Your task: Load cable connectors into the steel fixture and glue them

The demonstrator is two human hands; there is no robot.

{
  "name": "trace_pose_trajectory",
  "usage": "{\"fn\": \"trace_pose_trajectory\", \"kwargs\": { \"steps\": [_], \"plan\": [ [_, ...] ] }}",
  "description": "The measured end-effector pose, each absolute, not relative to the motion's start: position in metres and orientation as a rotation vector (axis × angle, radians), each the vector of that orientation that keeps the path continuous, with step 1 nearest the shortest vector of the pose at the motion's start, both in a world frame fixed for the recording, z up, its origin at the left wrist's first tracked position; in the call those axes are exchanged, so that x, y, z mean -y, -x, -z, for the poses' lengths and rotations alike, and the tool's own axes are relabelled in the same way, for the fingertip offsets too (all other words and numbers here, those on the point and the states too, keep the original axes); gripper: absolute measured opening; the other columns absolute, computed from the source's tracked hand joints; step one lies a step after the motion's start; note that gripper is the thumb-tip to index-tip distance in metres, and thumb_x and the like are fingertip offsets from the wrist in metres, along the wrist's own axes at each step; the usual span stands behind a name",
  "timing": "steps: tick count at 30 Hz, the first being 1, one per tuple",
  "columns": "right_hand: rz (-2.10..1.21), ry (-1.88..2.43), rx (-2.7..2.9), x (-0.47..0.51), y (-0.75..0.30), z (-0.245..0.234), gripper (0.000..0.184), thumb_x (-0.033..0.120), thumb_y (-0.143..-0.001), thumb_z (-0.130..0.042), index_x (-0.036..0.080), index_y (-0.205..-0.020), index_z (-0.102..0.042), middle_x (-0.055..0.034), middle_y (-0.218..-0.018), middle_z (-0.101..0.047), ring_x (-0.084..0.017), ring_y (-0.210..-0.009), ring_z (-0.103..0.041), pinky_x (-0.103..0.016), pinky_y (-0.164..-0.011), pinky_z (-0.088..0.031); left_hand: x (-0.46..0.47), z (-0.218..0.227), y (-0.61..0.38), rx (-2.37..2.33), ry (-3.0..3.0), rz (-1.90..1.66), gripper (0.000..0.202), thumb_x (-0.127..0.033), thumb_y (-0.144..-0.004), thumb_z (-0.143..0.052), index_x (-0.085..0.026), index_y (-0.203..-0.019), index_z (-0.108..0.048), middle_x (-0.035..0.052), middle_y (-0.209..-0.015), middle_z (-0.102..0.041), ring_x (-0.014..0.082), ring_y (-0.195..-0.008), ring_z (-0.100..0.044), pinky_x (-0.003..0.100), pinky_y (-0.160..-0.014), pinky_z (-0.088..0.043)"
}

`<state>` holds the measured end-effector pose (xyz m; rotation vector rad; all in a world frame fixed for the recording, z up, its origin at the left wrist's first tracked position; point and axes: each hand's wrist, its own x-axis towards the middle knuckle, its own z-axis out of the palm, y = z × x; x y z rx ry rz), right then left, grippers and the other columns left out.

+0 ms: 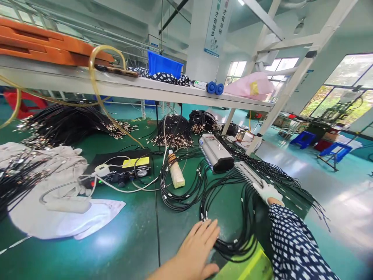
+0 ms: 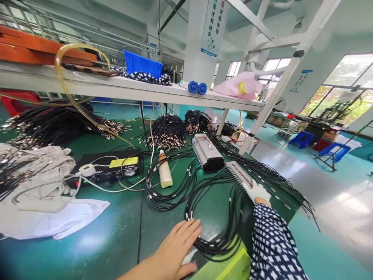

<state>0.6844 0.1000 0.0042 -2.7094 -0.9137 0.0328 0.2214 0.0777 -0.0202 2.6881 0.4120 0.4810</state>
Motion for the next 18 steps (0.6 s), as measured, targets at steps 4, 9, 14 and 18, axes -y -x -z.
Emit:
{"fn": "trace_pose_trajectory", "kwargs": {
  "steps": [4, 9, 14, 18],
  "plan": [
    [-0.061, 2.710, 0.960, -0.078, -0.677, -0.006, 0.095, 0.083, -0.072, -0.046, 0.021, -0.145, -0.049, -0.0243, -0.145, -0.049, -0.051, -0.129, -0.048, -0.072, -0.102, -0.032, -0.074, -0.004, -0.256, -0.607, -2.753, -0.173, 0.085, -0.068, -0.067, -0.078, -0.010, -0.127, -0.061, 0.0208, -0.122, -0.065, 0.0362, -0.120, -0.058, 0.057, -0.114, -0.034],
    [-0.250, 2.535, 1.198, -0.002, -0.655, -0.005, 0.091, 0.072, -0.079, -0.049, 0.018, -0.152, -0.037, -0.0182, -0.139, -0.058, -0.034, -0.127, -0.058, -0.047, -0.107, -0.045, -0.050, -0.033, -0.195, -0.584, -2.878, -0.013, 0.038, -0.052, -0.077, -0.076, -0.014, -0.082, -0.072, 0.0128, -0.083, -0.071, 0.0302, -0.090, -0.067, 0.054, -0.102, -0.042],
    [-0.250, 2.408, 1.465, 0.065, -0.580, 0.014, 0.110, 0.061, -0.054, -0.072, 0.011, -0.147, -0.043, -0.0210, -0.147, -0.049, -0.039, -0.136, -0.047, -0.046, -0.116, -0.037, -0.014, -0.025, -0.100, -0.455, -2.853, -0.440, 0.034, -0.051, -0.087, -0.057, -0.022, -0.070, -0.063, 0.0042, -0.070, -0.064, 0.0216, -0.068, -0.061, 0.045, -0.091, -0.046],
    [-0.204, 2.280, 1.468, 0.091, -0.519, 0.017, 0.107, 0.057, -0.053, -0.072, 0.018, -0.148, -0.042, -0.0196, -0.135, -0.058, -0.041, -0.127, -0.055, -0.053, -0.111, -0.041, 0.009, -0.021, -0.026, -0.553, -2.655, -0.457, 0.048, -0.061, -0.094, -0.043, -0.027, -0.062, -0.056, 0.0034, -0.057, -0.057, 0.0204, -0.054, -0.053, 0.039, -0.072, -0.047]
  ]
}}
